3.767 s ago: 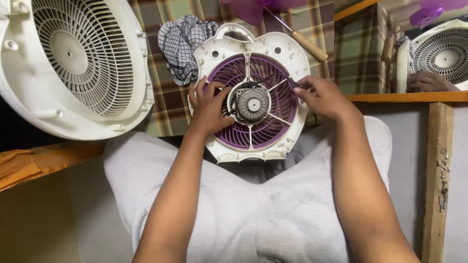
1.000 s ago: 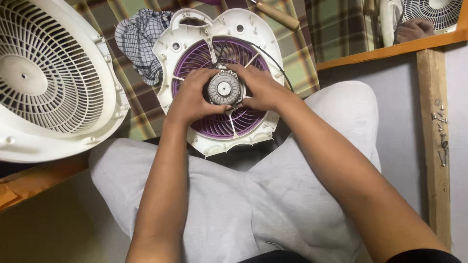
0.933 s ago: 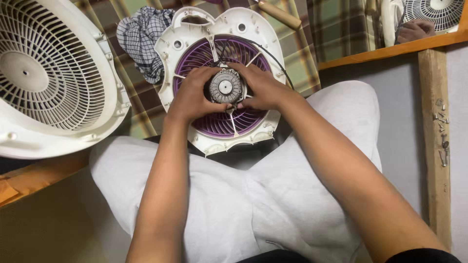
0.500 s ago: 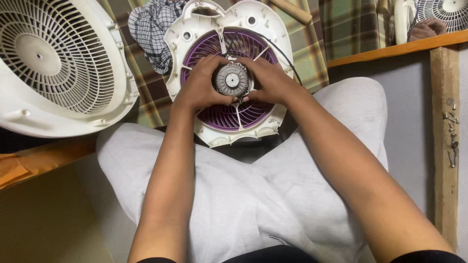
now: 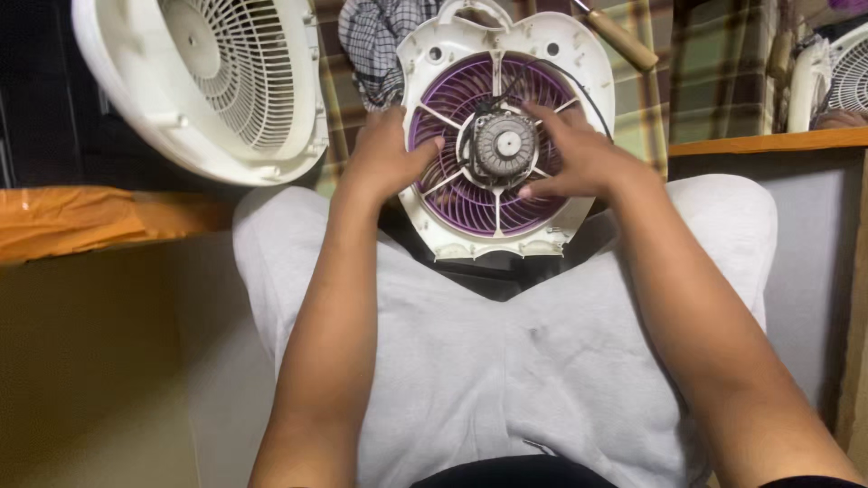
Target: The person sits on the floor and repeatedly removes and reinserts the motor assembly into the fan housing. They use a screwdriver to loosen and tighten the central nut while adjusting the motor position multiple times.
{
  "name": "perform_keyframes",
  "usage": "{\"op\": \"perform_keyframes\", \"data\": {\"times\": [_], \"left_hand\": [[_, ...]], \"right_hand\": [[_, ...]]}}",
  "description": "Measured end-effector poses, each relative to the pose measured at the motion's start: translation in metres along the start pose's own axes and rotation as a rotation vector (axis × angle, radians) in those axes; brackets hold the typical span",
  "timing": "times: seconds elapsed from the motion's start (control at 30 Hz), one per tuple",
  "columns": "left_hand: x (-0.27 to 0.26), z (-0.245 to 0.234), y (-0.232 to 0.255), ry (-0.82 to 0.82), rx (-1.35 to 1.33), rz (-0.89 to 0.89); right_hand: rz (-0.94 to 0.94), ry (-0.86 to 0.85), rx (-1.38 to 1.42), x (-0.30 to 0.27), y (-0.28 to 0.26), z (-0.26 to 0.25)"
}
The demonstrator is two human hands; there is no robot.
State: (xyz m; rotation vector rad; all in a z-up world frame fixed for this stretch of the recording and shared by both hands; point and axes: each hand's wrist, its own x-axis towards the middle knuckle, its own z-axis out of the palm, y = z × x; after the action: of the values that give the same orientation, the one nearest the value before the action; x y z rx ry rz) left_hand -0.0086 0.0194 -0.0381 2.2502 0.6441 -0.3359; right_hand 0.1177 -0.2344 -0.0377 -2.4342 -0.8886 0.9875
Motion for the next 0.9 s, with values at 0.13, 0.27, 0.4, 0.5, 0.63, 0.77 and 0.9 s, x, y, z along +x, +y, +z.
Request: {"op": "perform_keyframes", "data": {"times": [0.13, 0.27, 0.4, 0.5, 0.63, 0.77, 0.9], "left_hand": [[-0.014, 0.000, 0.010, -0.165, 0.161, -0.063], [-0.027, 0.006, 0.019, -0.230, 0.124, -0.096], [-0.038, 0.027, 0.018, -0.069, 0.142, -0.004], [-0.039, 0.054, 0.018, 0.059, 0.256, 0.055], [-0.031, 0.078, 0.023, 0.220, 0.333, 0.019], [-0.026, 0.079, 0.022, 0.155, 0.288, -0.072], [-0.028, 0.082, 0.019, 0.147, 0.287, -0.057]], "right_hand": [[-0.019, 0.057, 0.156, -0.010, 0.003, -0.007], [-0.142, 0.149, 0.064, 0.002, 0.002, 0.007], [-0.115, 0.133, 0.079, 0.011, 0.004, 0.019], [-0.177, 0.133, 0.094, 0.008, 0.011, 0.018], [-0.256, 0.134, 0.091, 0.006, 0.012, 0.017], [-0.284, 0.218, 0.019, 0.001, 0.008, 0.029], [-0.305, 0.274, -0.055, -0.001, 0.009, 0.035]]}}
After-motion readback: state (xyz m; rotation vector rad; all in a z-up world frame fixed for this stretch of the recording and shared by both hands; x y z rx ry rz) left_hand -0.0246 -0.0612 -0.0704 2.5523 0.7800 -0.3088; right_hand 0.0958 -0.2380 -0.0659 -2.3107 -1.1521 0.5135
